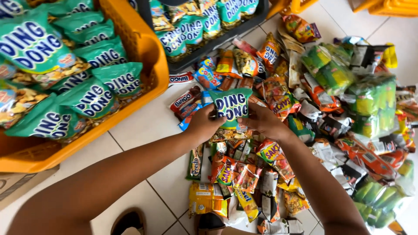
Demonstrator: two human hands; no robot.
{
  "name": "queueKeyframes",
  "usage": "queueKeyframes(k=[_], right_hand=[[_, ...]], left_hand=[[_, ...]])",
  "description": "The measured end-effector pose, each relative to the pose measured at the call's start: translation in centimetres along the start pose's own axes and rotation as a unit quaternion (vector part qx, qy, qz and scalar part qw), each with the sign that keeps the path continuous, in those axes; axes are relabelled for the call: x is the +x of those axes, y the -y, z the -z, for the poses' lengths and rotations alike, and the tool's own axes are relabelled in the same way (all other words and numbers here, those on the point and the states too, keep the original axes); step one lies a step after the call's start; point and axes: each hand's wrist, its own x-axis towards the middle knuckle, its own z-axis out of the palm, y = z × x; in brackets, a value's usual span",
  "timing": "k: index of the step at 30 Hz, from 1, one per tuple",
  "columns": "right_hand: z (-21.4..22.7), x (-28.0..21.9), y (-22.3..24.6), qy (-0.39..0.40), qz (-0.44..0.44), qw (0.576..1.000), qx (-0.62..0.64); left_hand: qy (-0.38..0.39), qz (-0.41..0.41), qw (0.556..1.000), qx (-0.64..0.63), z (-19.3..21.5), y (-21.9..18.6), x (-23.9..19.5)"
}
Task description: Sorting various snack packs from a pile on the floor into a yellow plastic basket.
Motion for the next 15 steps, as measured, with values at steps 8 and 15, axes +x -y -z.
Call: queueKeyframes(k=[8, 15], right_hand=[[-10.6, 6.8, 9.0, 0.043, 0.155, 0.987, -0.001], [-22.8, 15.8, 16.0, 0.125, 0.328, 0.936, 0.011]], left_hand=[[-0.118, -0.175, 0.977, 0.017, 12.7, -2.7, -5.1], [-0.271, -0.217, 0.934, 0.087, 25.8, -5.6, -9.7]])
